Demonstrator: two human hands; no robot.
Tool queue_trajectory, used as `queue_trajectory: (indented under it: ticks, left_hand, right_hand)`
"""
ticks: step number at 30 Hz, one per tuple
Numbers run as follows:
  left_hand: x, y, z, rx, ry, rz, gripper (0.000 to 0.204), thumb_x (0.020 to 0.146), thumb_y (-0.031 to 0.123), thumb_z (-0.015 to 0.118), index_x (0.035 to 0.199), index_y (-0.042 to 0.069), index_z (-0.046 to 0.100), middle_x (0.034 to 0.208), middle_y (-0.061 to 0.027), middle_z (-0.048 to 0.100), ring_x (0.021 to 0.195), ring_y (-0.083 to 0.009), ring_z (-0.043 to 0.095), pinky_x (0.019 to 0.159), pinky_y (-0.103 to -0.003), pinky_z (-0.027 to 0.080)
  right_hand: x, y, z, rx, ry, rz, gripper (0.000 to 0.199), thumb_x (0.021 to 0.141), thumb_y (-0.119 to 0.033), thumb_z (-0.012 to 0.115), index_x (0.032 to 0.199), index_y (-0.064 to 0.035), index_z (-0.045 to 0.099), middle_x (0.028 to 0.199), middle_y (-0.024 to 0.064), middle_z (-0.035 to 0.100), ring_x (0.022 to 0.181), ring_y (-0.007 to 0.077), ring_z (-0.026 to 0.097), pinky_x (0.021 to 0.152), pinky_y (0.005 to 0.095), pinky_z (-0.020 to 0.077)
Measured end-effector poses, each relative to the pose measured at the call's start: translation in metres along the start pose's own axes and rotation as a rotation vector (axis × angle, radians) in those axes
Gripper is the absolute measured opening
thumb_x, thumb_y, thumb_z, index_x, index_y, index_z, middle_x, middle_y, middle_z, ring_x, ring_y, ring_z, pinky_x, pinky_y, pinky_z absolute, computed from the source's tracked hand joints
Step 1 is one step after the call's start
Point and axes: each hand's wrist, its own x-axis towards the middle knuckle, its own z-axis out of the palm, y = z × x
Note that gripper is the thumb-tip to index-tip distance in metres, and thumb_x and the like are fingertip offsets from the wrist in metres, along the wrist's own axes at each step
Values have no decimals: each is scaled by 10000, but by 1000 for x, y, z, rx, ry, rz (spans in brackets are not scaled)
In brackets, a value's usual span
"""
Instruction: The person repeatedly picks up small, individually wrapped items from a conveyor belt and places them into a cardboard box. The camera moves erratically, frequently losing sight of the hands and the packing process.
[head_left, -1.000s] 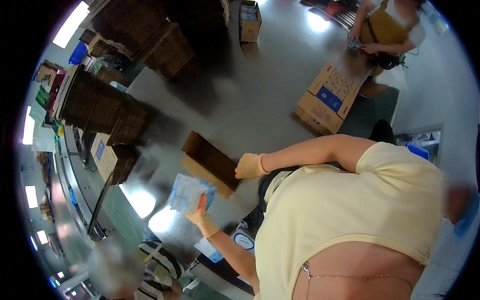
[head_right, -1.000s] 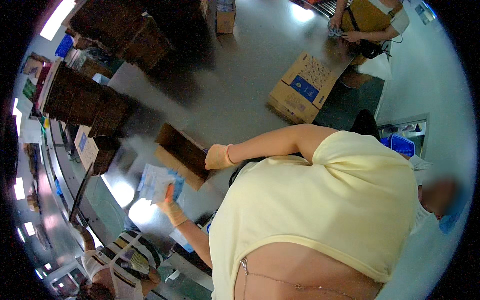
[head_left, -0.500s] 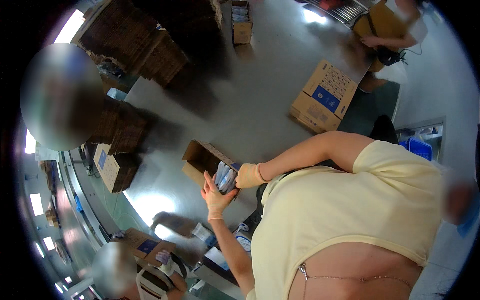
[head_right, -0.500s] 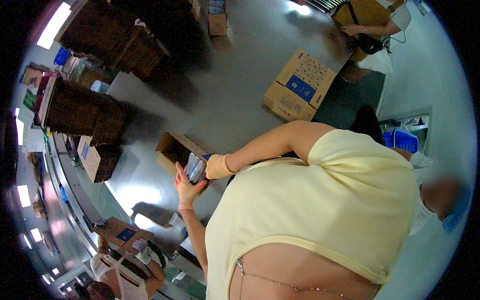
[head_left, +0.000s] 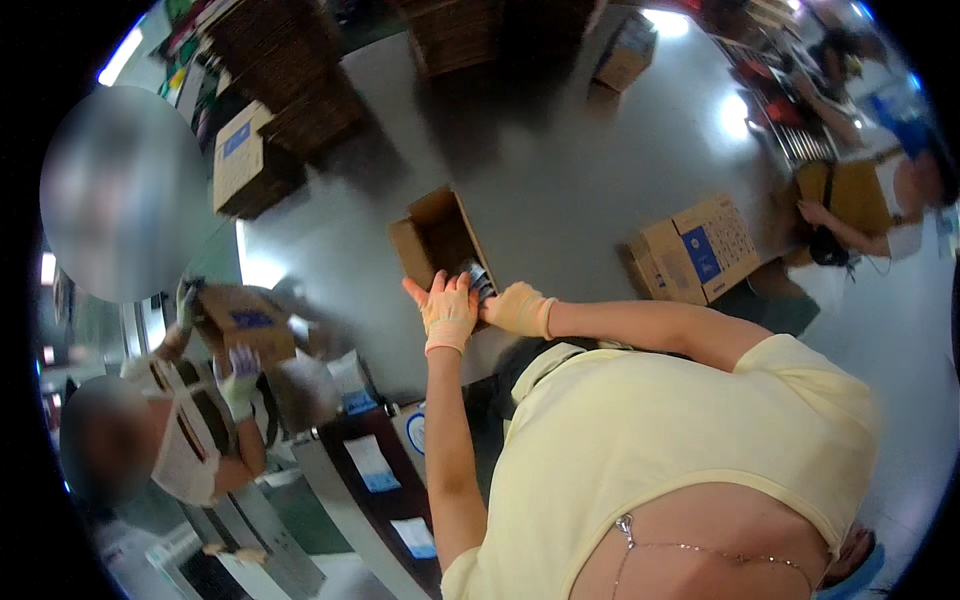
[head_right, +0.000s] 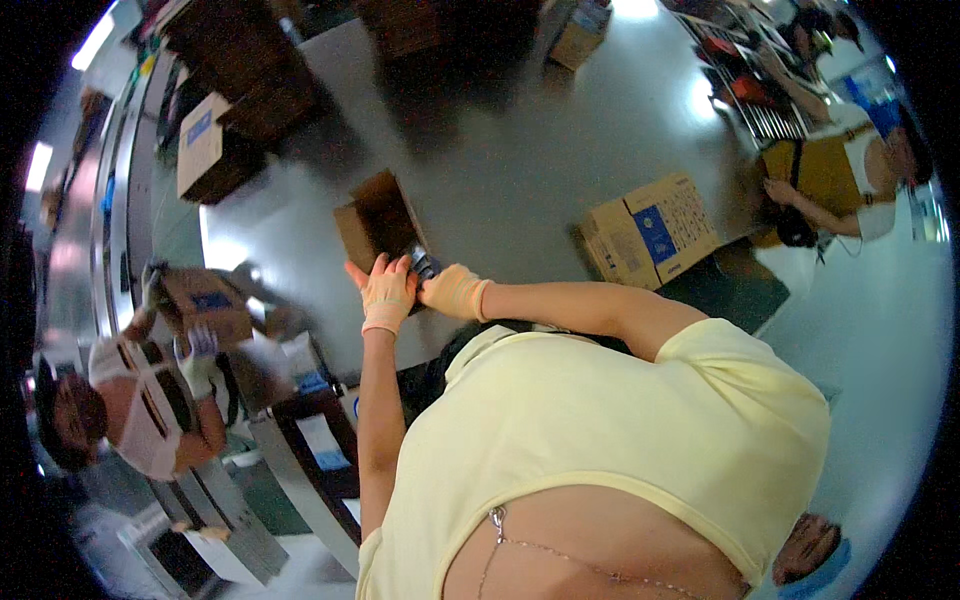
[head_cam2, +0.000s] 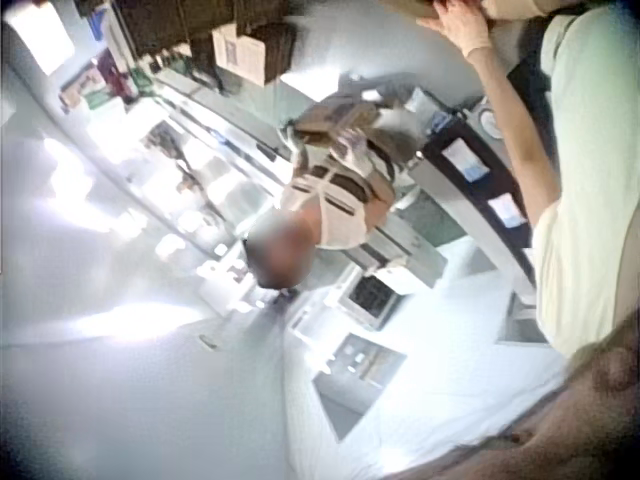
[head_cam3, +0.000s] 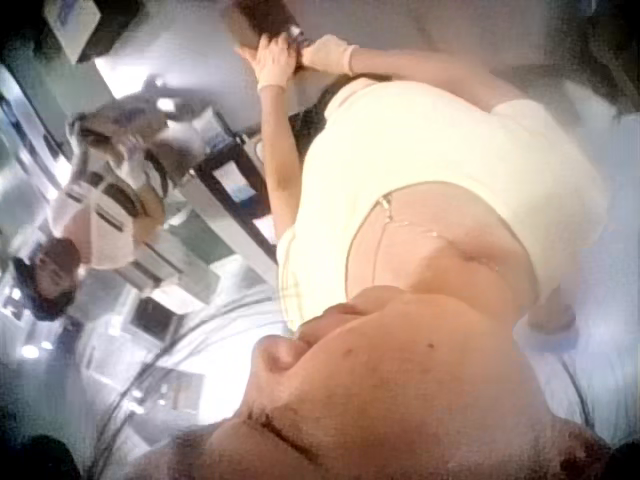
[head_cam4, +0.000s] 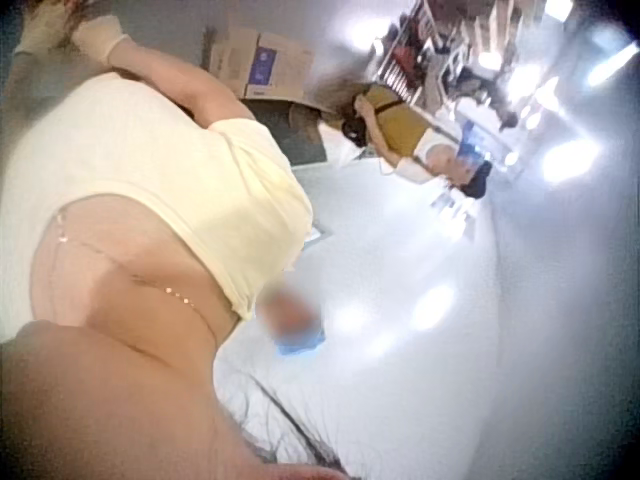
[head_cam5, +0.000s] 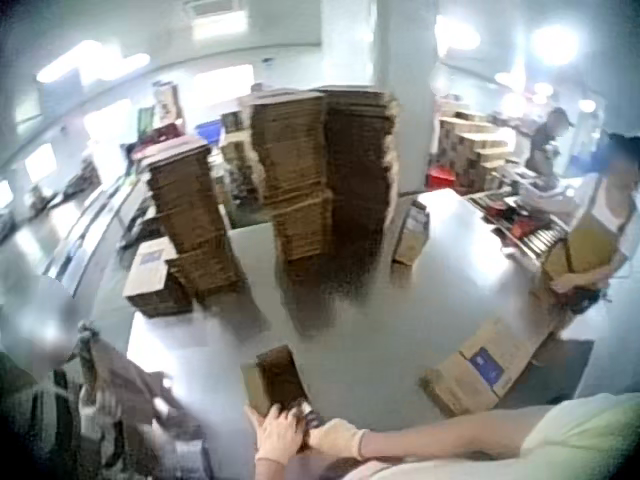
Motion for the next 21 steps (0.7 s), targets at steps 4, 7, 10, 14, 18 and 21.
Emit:
queue_trajectory:
  ticks: [4,7,10,14,18,21]
  left_hand:
    - [-43,2,-14,-250,454,-36,338,844,137,577,1180,107,557,1262,-60,534,1170,-283,480,1021,-559,263]
    - [-104,-4,-10,-397,669,-198,379,798,53,583,1175,62,542,1200,-125,551,1114,-331,502,952,-431,388]
    - [-205,-32,17,-351,624,-585,304,809,87,584,1110,44,592,1103,-163,582,1057,-342,519,930,-442,397]
    - [-385,-85,32,31,412,-1116,298,789,105,638,1083,77,601,1088,-142,597,1013,-320,554,878,-422,457]
    - [-490,-98,18,-49,-260,-1517,408,731,149,723,1118,134,596,1132,-117,586,1076,-310,544,898,-415,455]
    - [-481,-103,27,-210,-200,-1533,447,695,204,766,1102,108,607,1094,-103,607,1055,-309,558,893,-408,459]
  right_hand:
    - [4,10,-1,3,19,-21,112,813,-132,533,897,-103,601,807,139,647,717,331,663,583,447,524]
    - [1,6,-11,21,-25,-15,96,800,-124,554,866,-78,606,864,142,634,778,327,658,631,447,525]
    - [0,6,-14,49,-40,-11,109,795,-134,570,882,-76,602,884,136,627,799,334,644,654,449,519]
    - [2,2,-18,37,-83,-1,115,793,-146,587,885,-80,599,899,129,618,795,341,630,672,444,512]
    - [4,1,-20,30,-135,3,109,796,-133,589,887,-73,595,890,128,611,786,343,626,681,434,513]
    - [3,2,-23,17,-111,-30,96,803,-115,578,887,-71,591,886,124,613,796,326,634,657,425,518]
